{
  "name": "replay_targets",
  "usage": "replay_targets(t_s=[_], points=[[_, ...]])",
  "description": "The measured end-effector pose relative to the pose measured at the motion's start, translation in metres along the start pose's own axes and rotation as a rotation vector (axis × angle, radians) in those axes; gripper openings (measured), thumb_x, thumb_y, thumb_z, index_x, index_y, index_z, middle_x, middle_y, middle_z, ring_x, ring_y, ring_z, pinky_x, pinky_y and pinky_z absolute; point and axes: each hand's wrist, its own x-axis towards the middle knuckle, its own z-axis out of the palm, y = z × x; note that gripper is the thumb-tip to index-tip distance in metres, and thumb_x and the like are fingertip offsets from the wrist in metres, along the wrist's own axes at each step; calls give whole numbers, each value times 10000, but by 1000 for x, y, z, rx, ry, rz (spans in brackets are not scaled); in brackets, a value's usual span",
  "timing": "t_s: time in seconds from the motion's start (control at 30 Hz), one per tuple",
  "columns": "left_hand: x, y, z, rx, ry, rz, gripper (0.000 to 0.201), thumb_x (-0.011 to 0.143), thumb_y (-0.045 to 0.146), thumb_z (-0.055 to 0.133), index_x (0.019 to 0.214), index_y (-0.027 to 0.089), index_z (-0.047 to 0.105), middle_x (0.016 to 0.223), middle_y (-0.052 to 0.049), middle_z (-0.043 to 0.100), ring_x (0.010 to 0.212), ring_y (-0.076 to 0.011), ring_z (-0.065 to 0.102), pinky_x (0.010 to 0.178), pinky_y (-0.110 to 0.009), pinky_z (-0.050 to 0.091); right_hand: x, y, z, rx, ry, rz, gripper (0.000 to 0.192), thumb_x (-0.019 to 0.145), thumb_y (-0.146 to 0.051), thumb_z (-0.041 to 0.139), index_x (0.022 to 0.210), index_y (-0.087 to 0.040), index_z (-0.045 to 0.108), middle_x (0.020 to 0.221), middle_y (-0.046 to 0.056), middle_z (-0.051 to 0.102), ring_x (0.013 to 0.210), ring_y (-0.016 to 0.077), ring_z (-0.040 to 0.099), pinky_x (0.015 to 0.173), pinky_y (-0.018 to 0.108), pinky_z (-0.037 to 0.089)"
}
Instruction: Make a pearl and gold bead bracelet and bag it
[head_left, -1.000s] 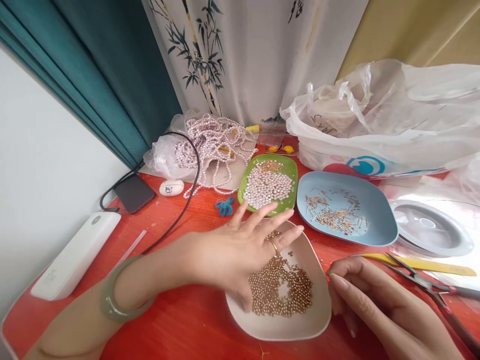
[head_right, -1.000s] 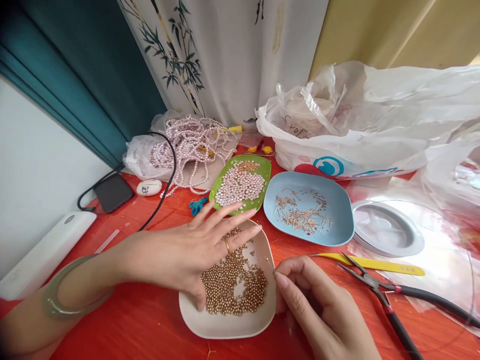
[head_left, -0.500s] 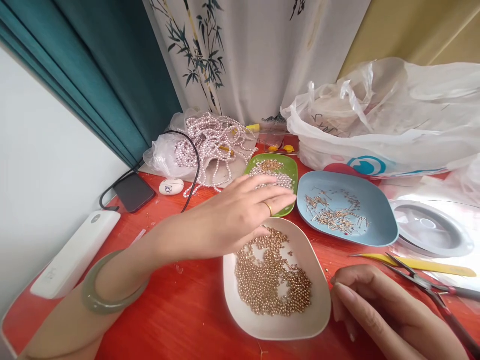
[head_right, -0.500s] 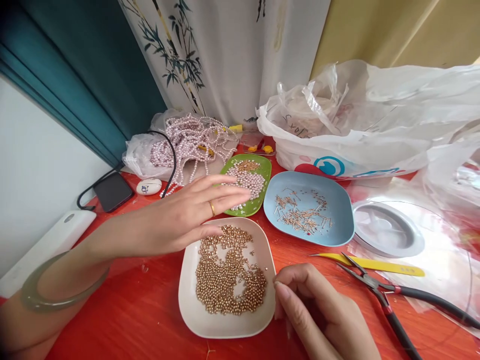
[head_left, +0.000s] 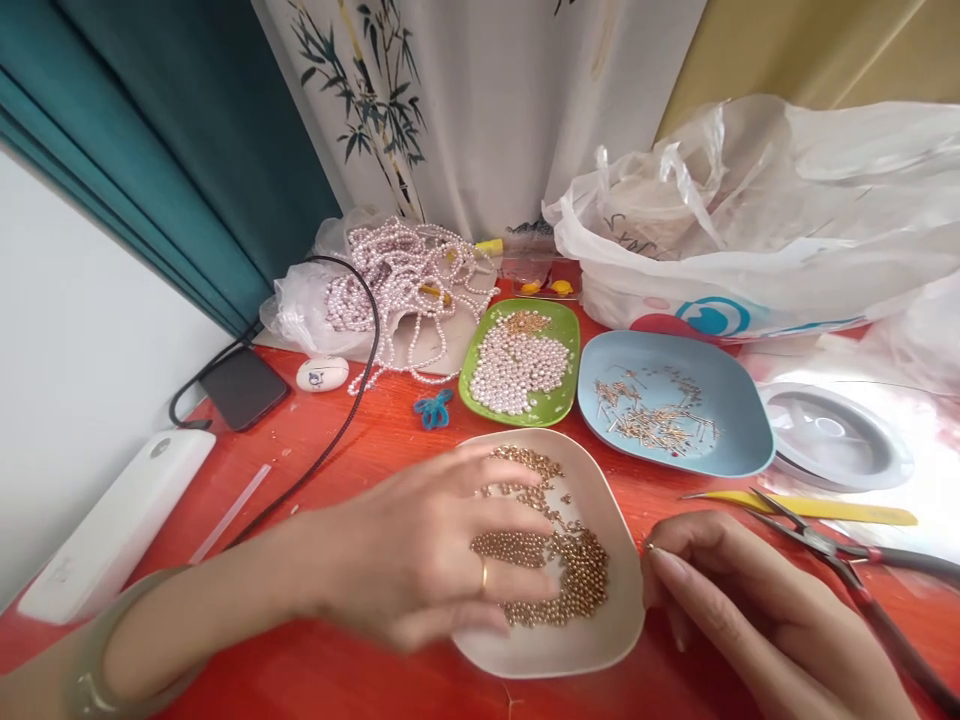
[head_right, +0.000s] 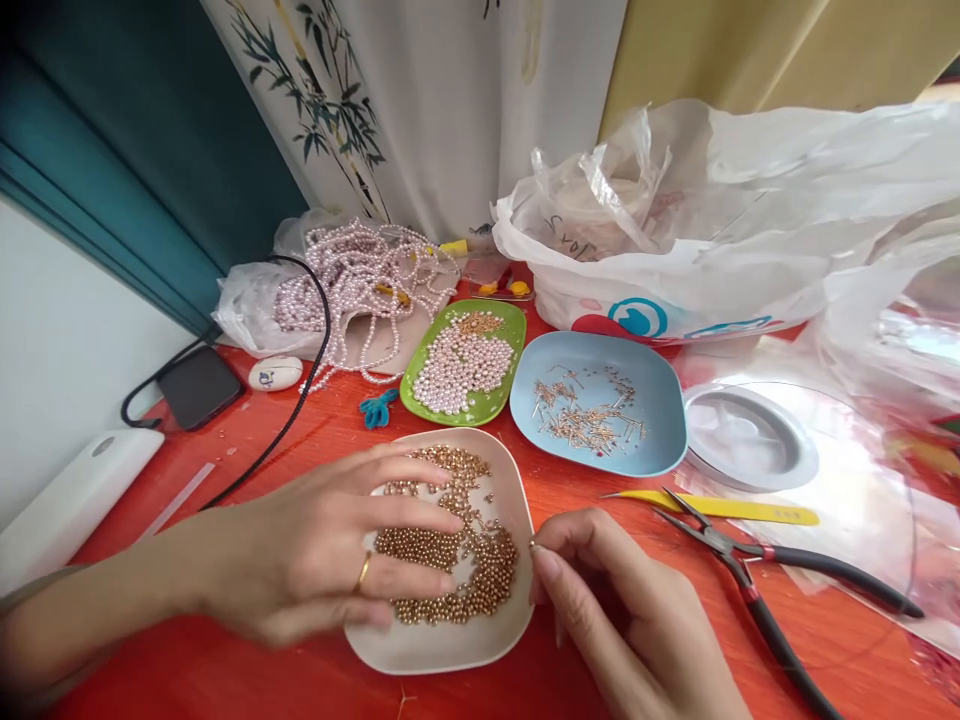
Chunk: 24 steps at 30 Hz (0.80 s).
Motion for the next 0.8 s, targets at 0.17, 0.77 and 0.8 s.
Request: replay_targets(t_s=[0.17,0.77,0.8], points=[[1,5,7,-26,-73,37,475,751,574,444,1110,282,548,1324,-43,403,1261,-270,202,1016,-468,204,1,1,-2,-5,-45,-52,201,862,-298,393,716,-235,516,572,-28,511,479,111,473,432,192,420],[10,2,5,15,-23,21,571,691,649,448,1093,261,559,1309,-62,423,1231,-322,249,997,-534,182,1,-7,1,114,-38,5,179,846,-274,419,699,-212,500,566,-22,498,474,105,428,404,195,380],[11,3,5,15,-34,17,585,696,649,440,1124,263,538,1321,-61,408,1232,-323,243,997,-537,179,1,-7,1,116,-33,6,177,844,-273,421,697,-212,499,565,-23,497,474,105,427,408,195,381]])
